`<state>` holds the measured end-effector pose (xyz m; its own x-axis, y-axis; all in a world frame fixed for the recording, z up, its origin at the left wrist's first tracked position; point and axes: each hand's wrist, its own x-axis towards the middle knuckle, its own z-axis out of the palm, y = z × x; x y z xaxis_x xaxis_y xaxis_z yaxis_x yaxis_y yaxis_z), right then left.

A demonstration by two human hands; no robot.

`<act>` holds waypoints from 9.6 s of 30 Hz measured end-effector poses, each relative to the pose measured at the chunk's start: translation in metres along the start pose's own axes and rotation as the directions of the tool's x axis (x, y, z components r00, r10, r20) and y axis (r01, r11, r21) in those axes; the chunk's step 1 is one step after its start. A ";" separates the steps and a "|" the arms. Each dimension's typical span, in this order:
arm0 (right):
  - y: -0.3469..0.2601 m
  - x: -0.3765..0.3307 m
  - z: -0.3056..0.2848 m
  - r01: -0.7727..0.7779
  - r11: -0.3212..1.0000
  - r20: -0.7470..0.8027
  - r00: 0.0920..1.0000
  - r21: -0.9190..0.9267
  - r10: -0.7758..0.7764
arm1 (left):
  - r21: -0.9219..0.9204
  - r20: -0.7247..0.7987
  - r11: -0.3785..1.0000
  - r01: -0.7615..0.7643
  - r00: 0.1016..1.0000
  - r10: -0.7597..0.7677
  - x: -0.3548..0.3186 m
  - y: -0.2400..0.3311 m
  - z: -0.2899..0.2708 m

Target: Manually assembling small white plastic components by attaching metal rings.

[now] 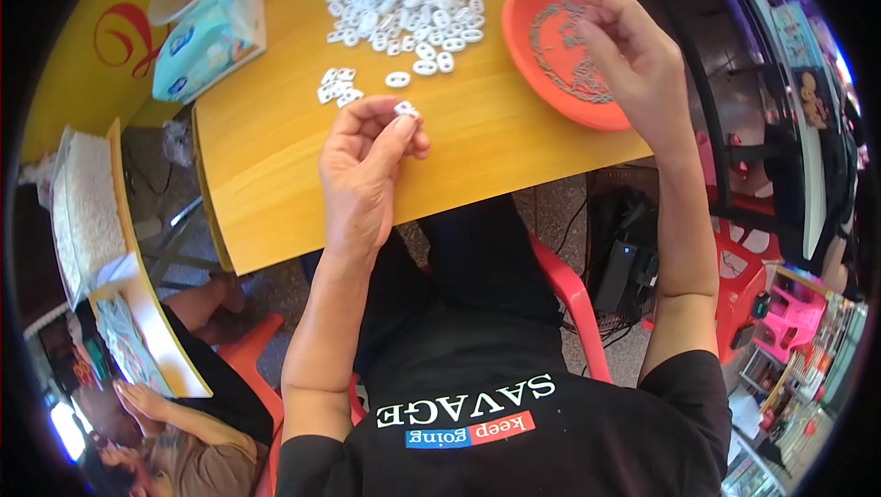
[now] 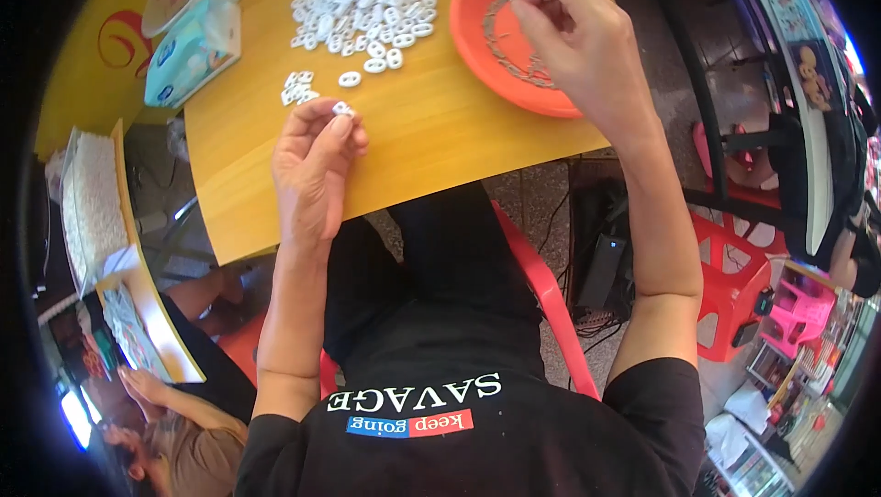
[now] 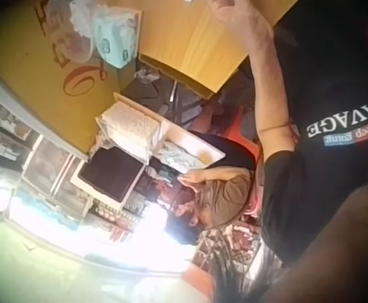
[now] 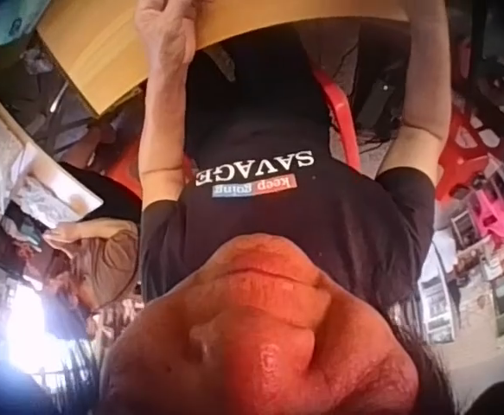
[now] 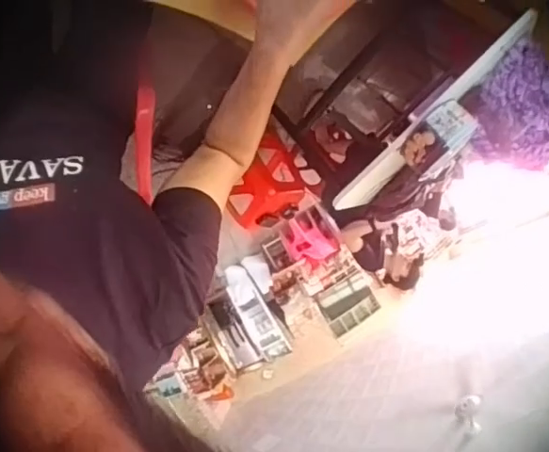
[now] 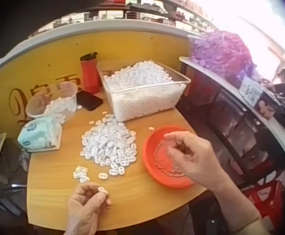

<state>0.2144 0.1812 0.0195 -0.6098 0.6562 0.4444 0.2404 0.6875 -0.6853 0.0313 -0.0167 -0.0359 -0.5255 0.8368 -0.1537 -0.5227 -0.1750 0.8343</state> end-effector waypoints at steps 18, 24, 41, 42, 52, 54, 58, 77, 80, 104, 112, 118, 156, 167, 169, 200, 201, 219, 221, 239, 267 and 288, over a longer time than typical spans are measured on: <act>-0.054 -0.038 0.108 -0.457 0.549 0.316 0.887 0.699 0.336 | -0.051 0.091 0.991 -0.123 0.988 0.127 0.001 -0.009 -0.010; -0.056 -0.039 0.111 -0.455 0.555 0.316 0.889 0.696 0.331 | -0.012 0.081 0.992 -0.125 0.989 0.126 0.000 -0.010 -0.009; -0.052 -0.040 0.115 -0.389 0.631 0.261 0.921 0.671 0.290 | 0.022 0.079 0.991 -0.135 0.988 0.133 -0.001 -0.009 -0.007; -0.052 -0.041 0.115 -0.365 0.672 0.239 0.931 0.644 0.277 | 0.027 0.079 0.990 -0.135 0.988 0.133 -0.001 -0.009 -0.007; -0.059 -0.044 0.121 -0.244 0.822 0.110 0.969 0.514 0.219 | 0.025 0.055 0.991 -0.132 0.990 0.131 -0.001 -0.009 -0.006; -0.060 -0.044 0.122 -0.256 0.809 0.117 0.966 0.529 0.230 | 0.004 0.038 0.993 -0.115 0.993 0.115 -0.002 -0.009 -0.006; -0.064 -0.042 0.121 -0.307 0.770 0.166 0.952 0.560 0.258 | 0.011 0.022 0.990 -0.138 0.990 0.137 -0.002 -0.011 -0.007; -0.054 -0.030 0.103 -0.371 0.708 0.294 0.926 0.600 0.237 | -0.024 0.036 0.990 -0.138 0.990 0.139 0.000 -0.007 -0.007; -0.051 -0.030 0.102 -0.312 0.808 0.271 0.942 0.500 0.196 | -0.014 0.038 0.990 -0.137 0.990 0.138 0.000 -0.007 -0.007; -0.060 -0.028 0.116 -0.191 0.896 0.159 0.978 0.401 0.137 | -0.016 0.010 0.987 -0.162 0.987 0.163 0.002 -0.012 -0.008; -0.053 -0.026 0.108 -0.039 0.957 0.168 0.986 0.286 -0.010 | 0.004 0.031 0.985 -0.173 0.984 0.173 0.001 -0.011 -0.008; -0.057 -0.033 0.115 -0.094 0.947 0.131 0.990 0.307 0.056 | 0.088 0.024 0.982 -0.164 0.986 0.163 -0.002 -0.010 -0.004; -0.058 -0.011 0.110 -0.426 0.682 0.319 0.904 0.594 0.286 | -0.148 -0.071 0.965 -0.217 0.975 0.209 0.000 -0.011 -0.007; -0.058 -0.013 0.107 -0.445 0.694 0.343 0.892 0.566 0.293 | -0.130 -0.062 0.968 -0.213 0.977 0.206 0.000 -0.010 -0.006; -0.059 -0.013 0.108 -0.442 0.698 0.337 0.894 0.563 0.295 | -0.131 -0.062 0.968 -0.213 0.976 0.207 0.000 -0.010 -0.006; -0.067 -0.020 0.111 -0.094 0.945 0.179 0.983 0.312 0.039 | -0.120 -0.060 0.971 -0.207 0.978 0.201 0.000 -0.011 -0.006; -0.066 -0.020 0.112 -0.092 0.941 0.168 0.985 0.327 0.038 | -0.128 -0.065 0.972 -0.199 0.979 0.192 0.000 -0.011 -0.006; -0.068 -0.027 0.129 -0.095 0.897 0.065 0.995 0.431 0.074 | -0.239 -0.052 0.955 -0.174 0.985 0.167 0.001 -0.012 -0.010; -0.072 -0.026 0.124 -0.137 0.900 0.115 0.989 0.414 0.097 | -0.227 -0.057 0.959 -0.170 0.985 0.161 0.001 -0.010 -0.010; -0.071 -0.024 0.108 -0.298 0.710 0.221 0.954 0.638 0.202 | -0.112 0.037 0.969 -0.222 0.973 0.227 -0.005 -0.012 -0.011; -0.124 -0.052 0.141 -0.417 0.470 0.426 0.900 0.778 0.092 | 0.217 -0.050 0.843 -0.492 0.857 0.513 -0.032 0.051 -0.054; -0.030 0.022 0.133 0.261 0.875 0.200 0.961 -0.407 -0.194 | 0.729 0.074 0.484 -0.484 0.759 0.647 -0.017 0.050 -0.063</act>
<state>0.0936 0.1336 -0.0265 -0.7831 0.4351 0.4444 0.3588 0.8997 -0.2486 -0.0285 -0.0720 -0.0245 -0.6872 0.5605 0.4621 0.4906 -0.1110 0.8643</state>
